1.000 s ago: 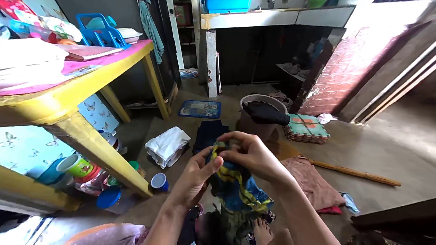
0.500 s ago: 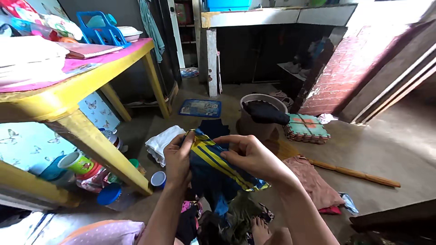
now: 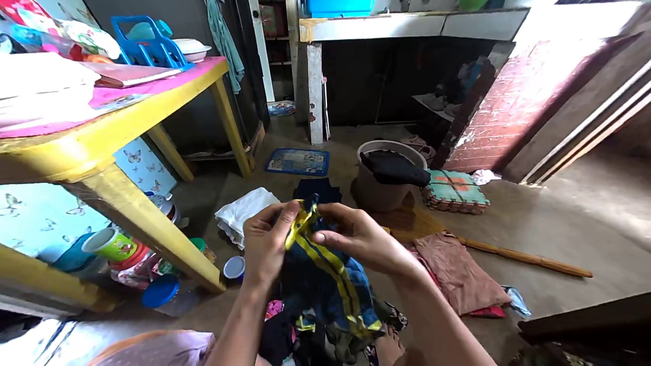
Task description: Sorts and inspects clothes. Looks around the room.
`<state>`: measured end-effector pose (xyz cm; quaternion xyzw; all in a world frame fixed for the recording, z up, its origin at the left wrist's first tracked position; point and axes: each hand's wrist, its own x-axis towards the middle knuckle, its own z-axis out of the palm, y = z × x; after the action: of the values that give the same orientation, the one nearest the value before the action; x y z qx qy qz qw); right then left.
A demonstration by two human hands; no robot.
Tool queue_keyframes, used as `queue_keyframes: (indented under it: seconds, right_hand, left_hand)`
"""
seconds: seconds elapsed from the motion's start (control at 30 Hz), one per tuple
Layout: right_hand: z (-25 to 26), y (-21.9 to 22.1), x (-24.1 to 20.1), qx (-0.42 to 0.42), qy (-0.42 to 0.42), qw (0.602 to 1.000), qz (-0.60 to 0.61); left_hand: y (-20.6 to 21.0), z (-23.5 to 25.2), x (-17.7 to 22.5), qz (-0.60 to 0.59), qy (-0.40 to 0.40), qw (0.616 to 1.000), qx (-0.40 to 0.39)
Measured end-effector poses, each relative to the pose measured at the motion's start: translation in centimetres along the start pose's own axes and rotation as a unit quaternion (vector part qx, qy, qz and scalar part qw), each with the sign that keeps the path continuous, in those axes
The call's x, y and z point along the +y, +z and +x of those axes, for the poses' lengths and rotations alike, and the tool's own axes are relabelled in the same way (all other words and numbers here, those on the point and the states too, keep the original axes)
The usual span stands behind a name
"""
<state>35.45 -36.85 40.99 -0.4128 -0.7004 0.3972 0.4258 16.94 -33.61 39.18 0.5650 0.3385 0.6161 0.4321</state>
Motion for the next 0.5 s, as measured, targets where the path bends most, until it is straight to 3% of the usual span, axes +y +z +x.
queue_keyframes:
  seconds: [0.13, 0.23, 0.5]
  right_hand:
    - [0.8, 3.2, 0.0, 0.161, -0.031, 0.98, 0.117]
    - [0.9, 3.6, -0.8, 0.245, -0.045, 0.965, 0.079]
    - [0.6, 1.9, -1.0, 0.259, -0.036, 0.965, -0.001]
  left_hand:
    - [0.9, -0.7, -0.2, -0.014, 0.018, 0.999, -0.033]
    - [1.0, -0.7, -0.1, 0.012, 0.009, 0.999, -0.028]
    - [-1.1, 0.0, 0.2, 0.04, 0.045, 0.998, -0.003]
